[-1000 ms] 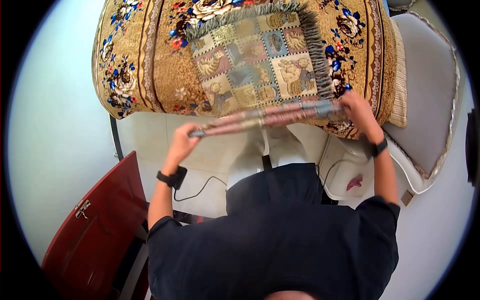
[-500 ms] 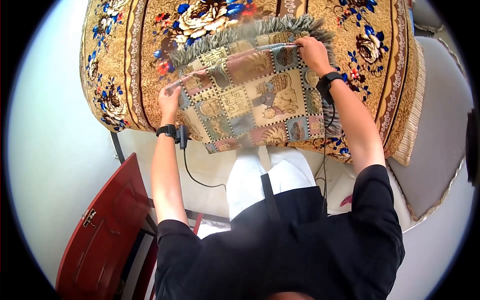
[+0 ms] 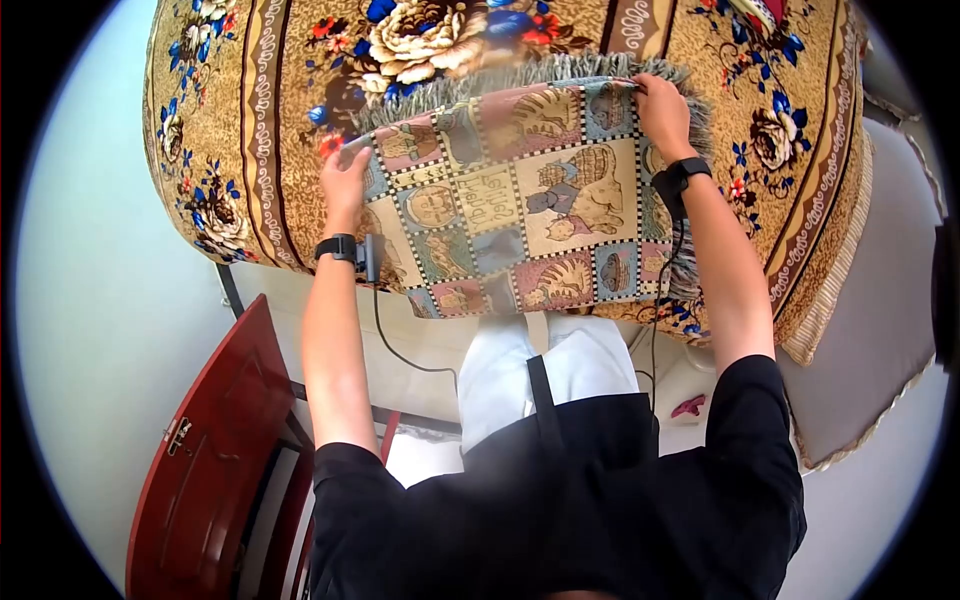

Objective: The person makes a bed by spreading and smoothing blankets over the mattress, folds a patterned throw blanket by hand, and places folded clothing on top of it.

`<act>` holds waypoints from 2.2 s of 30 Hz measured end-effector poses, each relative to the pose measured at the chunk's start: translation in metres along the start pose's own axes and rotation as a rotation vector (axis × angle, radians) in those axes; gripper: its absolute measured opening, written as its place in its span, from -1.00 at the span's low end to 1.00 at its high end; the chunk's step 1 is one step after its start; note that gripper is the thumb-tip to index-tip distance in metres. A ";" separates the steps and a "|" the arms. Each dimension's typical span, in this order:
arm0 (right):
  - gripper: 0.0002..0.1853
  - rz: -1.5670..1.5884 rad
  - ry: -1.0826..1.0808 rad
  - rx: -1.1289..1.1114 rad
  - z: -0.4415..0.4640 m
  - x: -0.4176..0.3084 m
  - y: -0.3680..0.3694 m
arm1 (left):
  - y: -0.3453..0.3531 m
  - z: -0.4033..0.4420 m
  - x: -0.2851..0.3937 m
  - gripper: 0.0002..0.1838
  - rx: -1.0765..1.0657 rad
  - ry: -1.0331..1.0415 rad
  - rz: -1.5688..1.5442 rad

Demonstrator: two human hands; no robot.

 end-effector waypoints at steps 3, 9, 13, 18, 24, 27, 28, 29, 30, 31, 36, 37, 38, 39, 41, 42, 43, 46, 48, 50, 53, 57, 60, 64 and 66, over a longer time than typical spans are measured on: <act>-0.82 0.001 0.051 -0.054 0.004 0.000 0.007 | 0.002 0.001 -0.007 -0.63 -0.026 -0.033 -0.092; -0.80 0.083 0.116 -0.138 0.002 -0.001 -0.005 | 0.003 -0.005 -0.019 -0.60 -0.083 -0.134 -0.110; -0.82 0.102 0.168 -0.272 -0.006 -0.011 -0.044 | 0.005 -0.007 -0.026 -0.65 -0.160 -0.209 -0.286; -0.78 0.115 0.241 -0.356 -0.005 0.019 -0.021 | 0.008 -0.014 -0.023 -0.67 -0.239 -0.199 -0.396; -0.72 -0.231 -0.024 -0.098 0.006 -0.011 -0.003 | 0.005 -0.015 -0.023 -0.60 -0.045 -0.025 -0.001; -0.59 -0.267 -0.132 0.093 -0.003 -0.034 -0.006 | 0.004 -0.026 -0.034 -0.47 0.051 -0.179 0.165; -0.58 -0.224 -0.184 0.155 -0.005 -0.046 -0.010 | 0.006 -0.030 -0.046 -0.37 -0.061 -0.212 0.017; -0.57 -0.181 -0.236 0.216 -0.008 -0.060 -0.014 | 0.007 -0.041 -0.051 -0.37 -0.116 -0.301 -0.006; -0.56 -0.072 -0.309 0.180 -0.011 -0.077 -0.014 | 0.006 -0.057 -0.054 -0.37 -0.171 -0.387 -0.028; -0.54 0.038 -0.382 0.145 -0.014 -0.098 -0.013 | 0.004 -0.070 -0.057 -0.38 -0.223 -0.437 -0.010; -0.18 0.228 -0.632 -0.114 -0.029 -0.207 0.027 | 0.003 -0.130 -0.119 -0.46 -0.422 -0.484 -0.106; -0.16 0.204 -0.644 -0.144 -0.028 -0.219 0.043 | 0.004 -0.144 -0.142 -0.47 -0.423 -0.505 -0.177; -0.13 0.178 -0.659 -0.172 -0.025 -0.229 0.055 | 0.006 -0.159 -0.154 -0.46 -0.421 -0.504 -0.206; -0.12 0.113 -0.640 -0.244 -0.021 -0.238 0.064 | 0.007 -0.171 -0.168 -0.45 -0.419 -0.504 -0.235; -0.11 -0.018 -0.599 -0.391 -0.012 -0.251 0.077 | 0.005 -0.194 -0.197 -0.43 -0.475 -0.678 -0.245; -0.20 0.041 -0.597 -0.480 -0.011 -0.255 0.079 | 0.009 -0.202 -0.196 -0.43 -0.482 -0.643 -0.292; -0.24 0.027 -0.600 -0.527 -0.012 -0.258 0.080 | 0.011 -0.209 -0.196 -0.42 -0.490 -0.609 -0.341; -0.37 0.055 -0.538 -0.611 -0.011 -0.255 0.081 | 0.003 -0.206 -0.163 -0.51 -0.457 -0.504 -0.270; -0.41 0.091 -0.512 -0.632 -0.015 -0.258 0.050 | -0.004 -0.203 -0.141 -0.58 -0.397 -0.438 -0.283; -0.49 0.212 -0.441 -0.677 -0.012 -0.252 0.012 | -0.022 -0.196 -0.095 -0.58 -0.343 -0.354 -0.236; -0.42 0.103 -0.439 -0.614 0.010 -0.236 -0.073 | -0.062 -0.172 0.000 -0.58 -0.292 -0.115 -0.085; -0.54 0.630 -0.531 -0.147 0.006 -0.250 -0.259 | -0.129 -0.151 0.185 -0.54 -0.188 0.252 0.169; -0.59 0.801 -0.388 -0.044 -0.009 -0.241 -0.357 | -0.171 -0.170 0.305 -0.55 -0.082 0.458 0.249; -0.81 0.705 -0.522 0.331 -0.022 -0.191 -0.450 | -0.186 -0.233 0.424 -0.67 0.084 0.821 0.371; -0.74 0.806 -0.456 0.395 -0.038 -0.142 -0.459 | -0.179 -0.263 0.447 -0.68 0.165 1.054 0.592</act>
Point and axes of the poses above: each hand's wrist, its own z-axis towards the middle knuckle, its own y-axis out of the palm, x = y × z, the point moved 6 cm from there along z, towards the middle knuckle, and after that the axes turned 5 degrees about y, right-handed, at the moved point
